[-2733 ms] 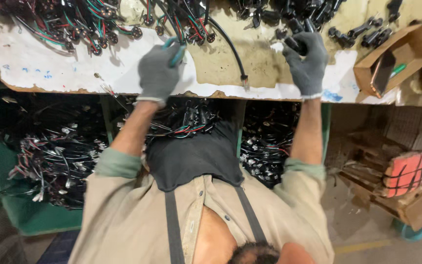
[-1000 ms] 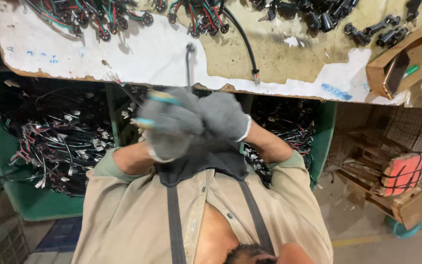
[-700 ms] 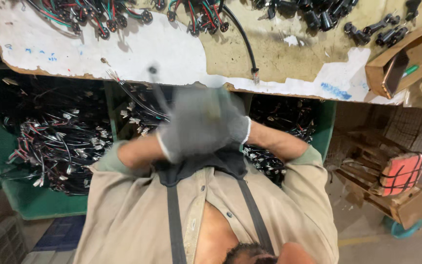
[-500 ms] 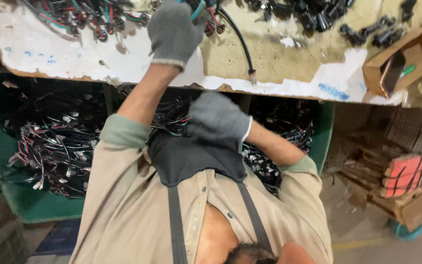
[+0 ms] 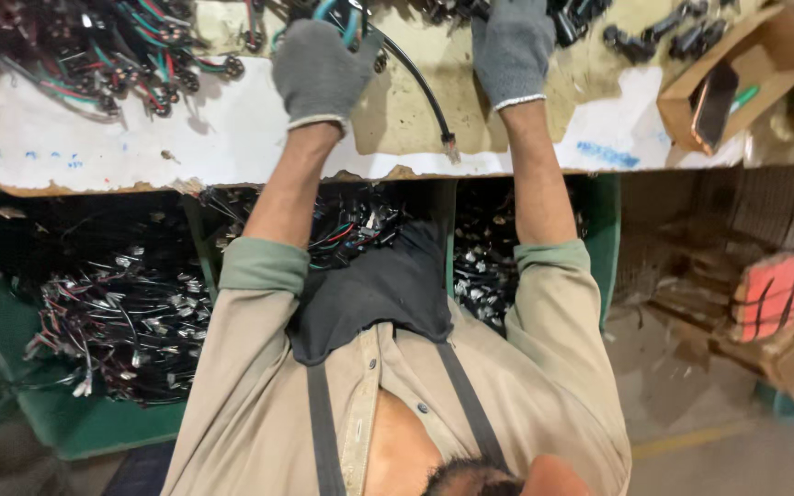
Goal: The person wearing gloves picks wire harnesses from a bin, uses pliers to strip insulation from the wire ends, and places the processed harnesses on the workbench with other completed assemblies.
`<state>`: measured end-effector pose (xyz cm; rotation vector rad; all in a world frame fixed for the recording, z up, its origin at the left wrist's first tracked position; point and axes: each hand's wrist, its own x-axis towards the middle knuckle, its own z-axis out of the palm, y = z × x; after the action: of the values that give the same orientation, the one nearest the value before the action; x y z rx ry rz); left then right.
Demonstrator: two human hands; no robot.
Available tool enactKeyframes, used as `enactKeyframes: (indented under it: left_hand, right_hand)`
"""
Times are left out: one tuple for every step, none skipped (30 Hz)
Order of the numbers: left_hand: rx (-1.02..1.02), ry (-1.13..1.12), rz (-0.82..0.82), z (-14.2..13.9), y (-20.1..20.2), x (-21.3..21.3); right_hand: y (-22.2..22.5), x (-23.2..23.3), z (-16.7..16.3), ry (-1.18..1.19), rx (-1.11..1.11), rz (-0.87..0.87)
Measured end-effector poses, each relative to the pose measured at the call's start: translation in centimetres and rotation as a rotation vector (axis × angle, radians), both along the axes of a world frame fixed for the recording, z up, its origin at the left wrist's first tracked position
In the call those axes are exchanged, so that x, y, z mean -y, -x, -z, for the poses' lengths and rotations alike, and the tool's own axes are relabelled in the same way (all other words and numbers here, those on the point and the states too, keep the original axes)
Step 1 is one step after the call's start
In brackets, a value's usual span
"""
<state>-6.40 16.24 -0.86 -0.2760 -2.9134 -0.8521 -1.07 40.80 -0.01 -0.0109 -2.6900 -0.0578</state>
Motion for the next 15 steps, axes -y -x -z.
enactKeyframes:
  left_hand:
    - [-0.058, -0.005, -0.017, -0.2, 0.1, -0.3]
    - [-0.115, -0.006, -0.029, -0.4, 0.1, -0.3]
    - [-0.078, -0.125, -0.022, -0.3, 0.0, 0.0]
    - [-0.039, -0.245, -0.014, -0.5, -0.3, 0.5]
    - [-0.004, -0.368, -0.004, -0.8, -0.7, 1.3]
    - [-0.152, -0.473, -0.010, -1.1, -1.4, 2.5]
    - [-0.298, -0.569, -0.010, -1.3, -2.1, 3.9]
    - [-0.394, -0.481, 0.026, -1.4, -3.3, 5.4]
    - [-0.474, -0.388, 0.063, -1.3, -4.7, 7.1]
    - [-0.552, -0.292, 0.101, -1.2, -5.6, 8.5]
    - [-0.428, -0.208, 0.160, -0.8, -6.2, 9.4]
    - [-0.315, -0.129, 0.217, -0.5, -6.8, 10.1]
    - [-0.205, -0.048, 0.270, -0.1, -7.3, 10.7]
    - [-0.154, -0.048, 0.242, 0.1, -7.8, 11.2]
    - [-0.108, -0.047, 0.219, 0.4, -8.0, 11.5]
  right_hand:
    - [0.0, 0.1, 0.1, -0.044, -0.017, -0.003]
    - [0.0, 0.2, 0.1, -0.014, 0.024, -0.002]
    - [-0.4, 0.2, -0.2, 0.017, 0.070, 0.007]
    - [-0.9, 0.1, -0.4, 0.047, 0.117, 0.017]
    - [-1.6, -0.1, -0.6, 0.120, 0.079, -0.018]
    - [-2.7, -0.4, -0.7, 0.190, 0.043, -0.053]
    - [-3.7, -0.6, -0.7, 0.267, 0.010, -0.085]
    - [-4.6, -0.9, -0.7, 0.451, -0.029, -0.115]
    - [-5.5, -1.1, -0.7, 0.639, -0.058, -0.141]
    - [-6.0, -1.2, -0.5, 0.830, -0.090, -0.166]
    - [-6.5, -0.9, -0.3, 0.825, -0.151, -0.192]
    - [-6.6, -0.6, -0.2, 0.813, -0.218, -0.224]
    - [-6.4, 0.0, 0.0, 0.801, -0.285, -0.262]
    - [-6.4, 1.0, 0.2, 0.944, -0.243, -0.273]
    - [-6.3, 2.3, 0.5, 1.087, -0.205, -0.281]
